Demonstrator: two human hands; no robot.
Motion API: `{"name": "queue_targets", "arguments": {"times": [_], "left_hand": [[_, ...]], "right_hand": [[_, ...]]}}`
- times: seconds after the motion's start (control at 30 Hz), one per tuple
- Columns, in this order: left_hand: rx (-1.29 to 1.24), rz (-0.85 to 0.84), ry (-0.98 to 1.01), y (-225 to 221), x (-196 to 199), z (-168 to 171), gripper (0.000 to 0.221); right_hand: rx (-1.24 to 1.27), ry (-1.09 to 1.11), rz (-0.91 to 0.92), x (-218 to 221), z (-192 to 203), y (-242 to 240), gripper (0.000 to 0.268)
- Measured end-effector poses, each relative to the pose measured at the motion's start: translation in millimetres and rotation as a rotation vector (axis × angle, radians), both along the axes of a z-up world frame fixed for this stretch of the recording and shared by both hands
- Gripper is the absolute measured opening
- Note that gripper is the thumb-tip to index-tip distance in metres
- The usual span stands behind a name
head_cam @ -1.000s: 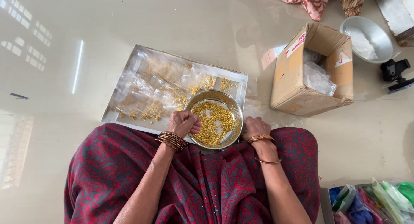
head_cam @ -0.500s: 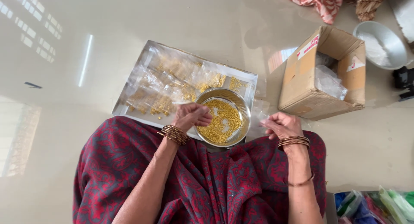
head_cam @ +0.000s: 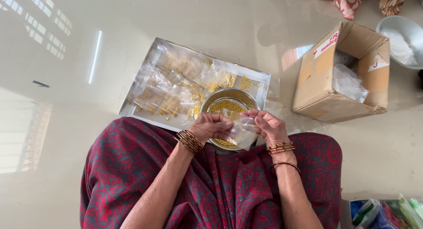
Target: The person packages small gold-colored beads from a bowl into individual plastic bags.
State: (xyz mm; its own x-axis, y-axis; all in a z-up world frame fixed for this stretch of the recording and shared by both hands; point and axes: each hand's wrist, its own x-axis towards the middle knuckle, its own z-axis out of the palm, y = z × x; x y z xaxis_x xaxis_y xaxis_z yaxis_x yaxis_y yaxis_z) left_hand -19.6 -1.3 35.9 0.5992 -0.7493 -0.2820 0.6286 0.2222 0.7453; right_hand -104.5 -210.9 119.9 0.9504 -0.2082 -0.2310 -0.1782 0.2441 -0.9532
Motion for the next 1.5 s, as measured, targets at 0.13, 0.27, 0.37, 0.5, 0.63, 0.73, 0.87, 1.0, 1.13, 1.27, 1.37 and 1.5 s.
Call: {"name": "queue_targets", "arguments": {"times": [0.13, 0.27, 0.37, 0.5, 0.63, 0.73, 0.87, 1.0, 1.13, 1.27, 1.37, 1.5], "left_hand": [[0.057, 0.046, -0.069, -2, 0, -16, 0.018], [0.153, 0.135, -0.088, 2, 4, -17, 0.018], [0.148, 0.168, -0.077, 2, 5, -16, 0.020], [0.133, 0.176, -0.050, 5, 5, -12, 0.021], [0.095, 0.148, -0.045, 3, 3, -12, 0.020], [0.104, 0.119, -0.053, 3, 0, -6, 0.020], [0.071, 0.109, -0.047, 0, -1, -19, 0.020], [0.050, 0.109, -0.069, -2, -3, -18, 0.020], [0.077, 0.112, -0.089, -2, 0, -15, 0.018], [0.438, 0.272, -0.462, -6, -3, -11, 0.023], [0.816, 0.374, -0.807, -4, -8, 20, 0.037], [0.729, 0.237, -0.620, -4, -10, 19, 0.046]], "right_hand": [[0.096, 0.015, 0.114, -5, -25, -10, 0.037], [-0.035, 0.103, 0.114, -8, -63, -24, 0.023], [-0.009, 0.133, 0.128, -9, -51, -21, 0.021], [-0.016, 0.103, 0.165, -10, -42, -15, 0.023], [-0.133, 0.108, 0.114, -12, -62, -24, 0.022], [-0.188, 0.083, 0.098, -13, -66, -23, 0.021], [-0.148, 0.100, 0.089, -14, -74, -21, 0.026], [-0.051, 0.092, 0.075, -15, -80, -20, 0.030], [-0.073, 0.118, 0.036, -15, -82, -18, 0.031], [-0.171, 0.078, 0.042, -15, -74, -9, 0.028], [-0.444, -0.001, 0.020, -16, -59, 7, 0.026], [-0.803, -0.229, -0.001, -18, -61, 25, 0.034]]}}
